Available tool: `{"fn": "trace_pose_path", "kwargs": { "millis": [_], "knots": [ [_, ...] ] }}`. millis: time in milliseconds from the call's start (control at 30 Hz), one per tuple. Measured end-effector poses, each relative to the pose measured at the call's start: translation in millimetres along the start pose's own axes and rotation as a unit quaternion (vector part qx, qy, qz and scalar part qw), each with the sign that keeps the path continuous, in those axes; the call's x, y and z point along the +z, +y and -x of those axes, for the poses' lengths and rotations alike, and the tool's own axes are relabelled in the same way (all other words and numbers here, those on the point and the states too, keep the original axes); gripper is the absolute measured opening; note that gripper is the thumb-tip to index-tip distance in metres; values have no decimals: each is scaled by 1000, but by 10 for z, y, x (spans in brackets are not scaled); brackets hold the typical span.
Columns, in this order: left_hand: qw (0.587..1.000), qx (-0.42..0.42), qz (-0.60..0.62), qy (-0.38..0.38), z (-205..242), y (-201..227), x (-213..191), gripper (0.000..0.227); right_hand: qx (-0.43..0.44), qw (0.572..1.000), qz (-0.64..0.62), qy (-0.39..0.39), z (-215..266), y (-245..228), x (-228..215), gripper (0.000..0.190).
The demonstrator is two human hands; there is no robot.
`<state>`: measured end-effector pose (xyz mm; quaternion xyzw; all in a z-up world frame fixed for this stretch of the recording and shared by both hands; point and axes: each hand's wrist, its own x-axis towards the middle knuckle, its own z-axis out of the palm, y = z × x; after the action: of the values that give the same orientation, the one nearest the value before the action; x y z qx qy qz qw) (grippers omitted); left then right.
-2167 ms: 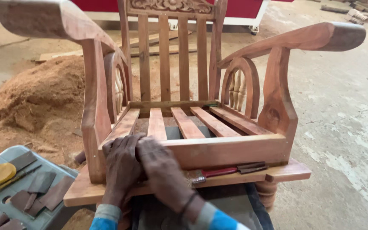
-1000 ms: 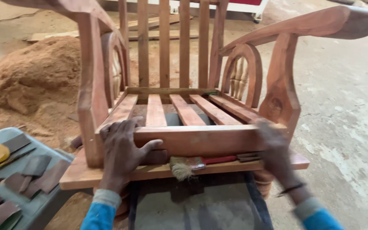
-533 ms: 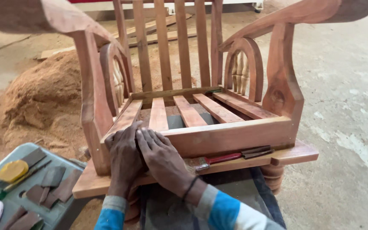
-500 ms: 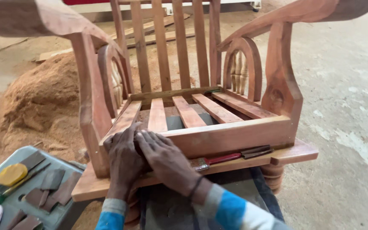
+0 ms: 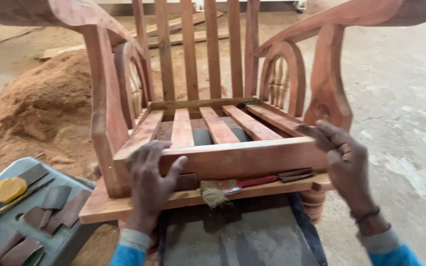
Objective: The person rubs the wooden frame of a chair by hand using sandpaper and then applies a liquid to the joints using a brush.
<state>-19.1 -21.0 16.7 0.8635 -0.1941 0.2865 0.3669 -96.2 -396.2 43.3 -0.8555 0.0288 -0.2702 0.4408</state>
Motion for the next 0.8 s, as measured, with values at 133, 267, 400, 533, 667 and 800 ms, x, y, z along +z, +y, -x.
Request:
{"fn": "trace_pose_path", "kwargs": {
  "millis": [133, 267, 400, 533, 667, 800],
  "knots": [
    [980, -53, 185, -48, 276, 492, -68, 57, 121, 954, -245, -125, 217, -389, 719, 58],
    [922, -152, 343, -95, 493, 668, -167, 49, 123, 929, -253, -239, 408, -821, 1241, 57],
    [864, -271, 422, -42, 652, 547, -224, 63, 162, 903, -260, -300, 593, -934, 1454, 64],
    [821, -326, 459, -95, 874, 390, -307, 34, 148, 874, -299, -354, 686, -855, 1577, 70],
    [921, -346, 161, -77, 828, 63, -416, 30, -24, 954, -122, -274, 432, -715, 1421, 33],
    [977, -33, -207, 30, 633, -447, -523, 42, -93, 984, 77, -132, 82, -524, 1112, 33]
  ]
}}
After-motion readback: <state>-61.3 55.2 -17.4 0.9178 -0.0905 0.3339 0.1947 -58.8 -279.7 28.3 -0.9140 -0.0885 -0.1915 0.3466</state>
